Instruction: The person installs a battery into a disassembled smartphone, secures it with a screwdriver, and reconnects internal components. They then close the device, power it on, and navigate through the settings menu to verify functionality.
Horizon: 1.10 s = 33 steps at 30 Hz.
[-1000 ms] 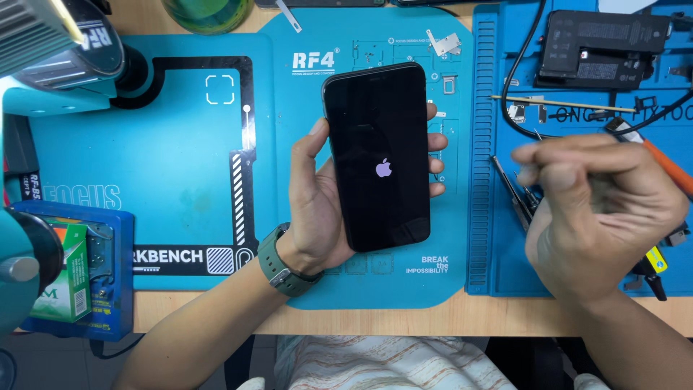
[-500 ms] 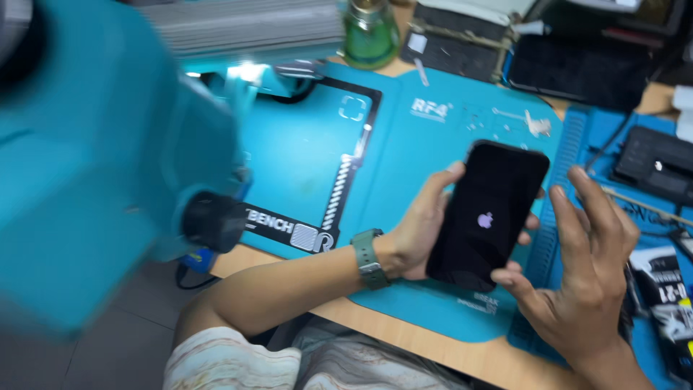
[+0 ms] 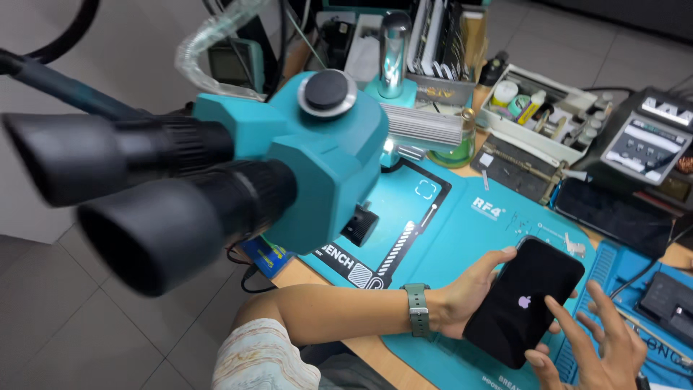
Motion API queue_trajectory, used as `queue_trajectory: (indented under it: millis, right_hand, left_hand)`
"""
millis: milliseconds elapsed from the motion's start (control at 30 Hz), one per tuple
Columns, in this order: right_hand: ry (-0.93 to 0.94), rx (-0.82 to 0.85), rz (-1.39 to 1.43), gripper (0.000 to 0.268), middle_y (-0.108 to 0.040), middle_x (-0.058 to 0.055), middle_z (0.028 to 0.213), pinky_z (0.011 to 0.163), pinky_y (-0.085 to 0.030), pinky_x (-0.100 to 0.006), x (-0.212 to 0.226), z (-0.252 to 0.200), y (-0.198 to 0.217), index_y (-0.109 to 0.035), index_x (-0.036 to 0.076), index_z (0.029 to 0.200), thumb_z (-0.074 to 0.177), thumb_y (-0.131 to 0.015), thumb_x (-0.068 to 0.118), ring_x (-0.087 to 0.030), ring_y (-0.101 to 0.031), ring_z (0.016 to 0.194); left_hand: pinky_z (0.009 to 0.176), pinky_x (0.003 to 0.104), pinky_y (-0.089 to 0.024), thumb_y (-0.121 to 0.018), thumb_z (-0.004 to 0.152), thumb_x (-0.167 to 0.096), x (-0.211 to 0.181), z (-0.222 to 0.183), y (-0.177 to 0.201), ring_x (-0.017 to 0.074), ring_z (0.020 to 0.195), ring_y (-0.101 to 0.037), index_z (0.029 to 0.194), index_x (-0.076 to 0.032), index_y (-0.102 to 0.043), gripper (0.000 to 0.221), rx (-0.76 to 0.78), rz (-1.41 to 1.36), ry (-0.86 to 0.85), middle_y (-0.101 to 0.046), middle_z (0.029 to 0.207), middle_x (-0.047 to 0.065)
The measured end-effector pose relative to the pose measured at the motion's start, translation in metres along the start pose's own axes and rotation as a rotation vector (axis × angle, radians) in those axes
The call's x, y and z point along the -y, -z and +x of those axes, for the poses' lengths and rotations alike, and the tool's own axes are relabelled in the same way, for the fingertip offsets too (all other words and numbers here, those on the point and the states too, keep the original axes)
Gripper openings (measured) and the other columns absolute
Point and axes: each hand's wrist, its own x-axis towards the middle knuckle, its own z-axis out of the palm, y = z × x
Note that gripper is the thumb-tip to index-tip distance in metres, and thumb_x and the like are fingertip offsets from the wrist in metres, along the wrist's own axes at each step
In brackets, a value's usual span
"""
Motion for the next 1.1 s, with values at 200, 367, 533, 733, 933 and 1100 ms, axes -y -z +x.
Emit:
queue_trajectory:
  millis: [200,367,533,733,933,1100]
  right_hand:
    - [0.096,0.051,0.021,0.071,-0.047,-0.01,0.181,0.118,-0.061,-0.059,-0.085,-0.01,-0.04,-0.063,0.023,0.155,0.087,-0.07,0.042,-0.04,-0.063,0.147]
    - [0.079,-0.033,0.18,0.059,-0.06,-0.017,0.167,0.118,-0.062,-0.053,-0.094,-0.005,-0.059,-0.07,0.006,0.149,0.098,-0.067,0.035,-0.039,-0.07,0.131]
    - [0.014,0.015,0.151,0.049,-0.057,-0.014,0.172,0.112,-0.061,-0.052,-0.11,0.003,-0.055,-0.069,0.008,0.151,0.103,-0.065,0.022,-0.037,-0.065,0.141]
    - [-0.45,0.579,0.571,0.075,-0.046,-0.002,0.175,0.138,-0.043,-0.055,-0.192,0.062,-0.07,-0.04,0.017,0.17,0.099,-0.061,0.013,-0.028,-0.044,0.163]
    - [0.887,0.264,-0.305,0.078,-0.042,-0.002,0.169,0.134,-0.045,-0.049,-0.279,0.119,-0.068,-0.037,0.025,0.167,0.102,-0.051,0.065,-0.037,-0.038,0.162]
    - [0.734,0.205,-0.204,0.073,-0.044,-0.008,0.165,0.13,-0.046,-0.052,-0.28,0.136,-0.046,-0.039,0.019,0.167,0.106,-0.052,0.057,-0.039,-0.041,0.156]
  left_hand:
    - [0.096,0.056,-0.057,-0.036,0.143,-0.077,0.007,0.023,0.038,0.0465,0.109,-0.074,0.152,0.008,-0.067,0.091,0.234,-0.112,-0.006,-0.074,0.13,0.032]
    - [0.093,0.06,-0.058,-0.031,0.145,-0.078,0.002,0.03,0.035,0.052,0.107,-0.073,0.153,0.007,-0.064,0.091,0.3,-0.125,-0.027,-0.074,0.128,0.033]
    - [0.1,0.066,-0.055,-0.028,0.147,-0.074,0.003,0.044,0.037,0.0565,0.11,-0.071,0.156,0.011,-0.061,0.092,0.415,-0.165,-0.063,-0.071,0.133,0.035]
    - [0.131,0.051,-0.022,-0.032,0.077,-0.099,-0.02,0.029,-0.019,0.0301,0.171,-0.012,0.176,-0.028,0.017,0.131,-0.361,0.452,0.136,0.011,0.189,0.002]
    - [0.107,0.049,-0.046,-0.017,0.141,-0.1,-0.013,0.06,0.021,0.0436,0.108,-0.07,0.14,0.002,-0.077,0.119,0.267,0.094,0.02,-0.078,0.127,0.02]
    - [0.134,0.062,0.0,-0.025,0.08,-0.092,-0.035,0.02,-0.044,0.0291,0.17,0.015,0.174,-0.03,0.017,0.12,-0.319,0.499,0.114,0.026,0.183,-0.003]
